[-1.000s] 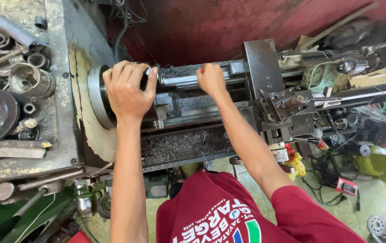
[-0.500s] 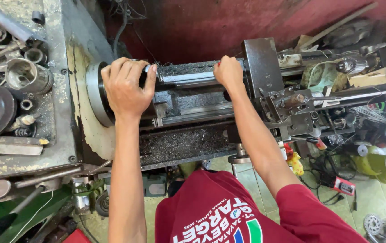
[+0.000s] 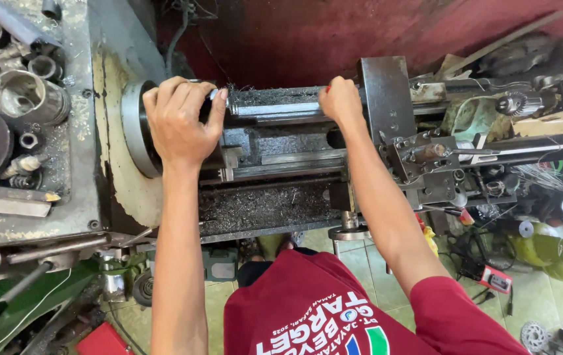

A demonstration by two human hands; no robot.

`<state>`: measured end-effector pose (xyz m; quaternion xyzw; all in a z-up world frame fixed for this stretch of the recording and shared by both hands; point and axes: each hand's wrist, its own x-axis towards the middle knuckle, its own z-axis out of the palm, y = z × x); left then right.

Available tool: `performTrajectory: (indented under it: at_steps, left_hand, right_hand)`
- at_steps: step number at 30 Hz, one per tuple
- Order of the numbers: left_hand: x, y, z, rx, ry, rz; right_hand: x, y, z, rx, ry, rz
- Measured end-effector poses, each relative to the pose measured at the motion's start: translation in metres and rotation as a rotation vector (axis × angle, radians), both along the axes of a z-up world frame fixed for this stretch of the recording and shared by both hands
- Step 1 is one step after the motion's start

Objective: Cleaning metal shavings from a lathe using a small brush

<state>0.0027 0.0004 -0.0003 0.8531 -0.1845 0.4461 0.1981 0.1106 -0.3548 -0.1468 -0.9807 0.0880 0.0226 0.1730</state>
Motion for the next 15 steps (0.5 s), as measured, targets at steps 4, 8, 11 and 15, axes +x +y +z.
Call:
performTrajectory:
  at_steps: [4,8,11,15]
  left_hand:
    - [-0.001,0.0,-0.001,0.008,-0.015,0.009]
    - [-0.001,-0.002,-0.003,0.021,-0.003,0.016]
    - [-0.001,0.0,-0.002,0.024,-0.002,0.03]
    - [-0.003,-0.004,0.004,0.014,0.018,0.002]
  right_hand:
    - [-0.03,0.06,0.004,0.079,-0.072,0.086]
    - [-0.043,0.075,0.033,0.354,-0.088,0.139]
    - [-0.025,0.042,0.015,0.203,-0.102,0.055]
    - [-0.015,0.009,-0.012,0.038,-0.133,0.014]
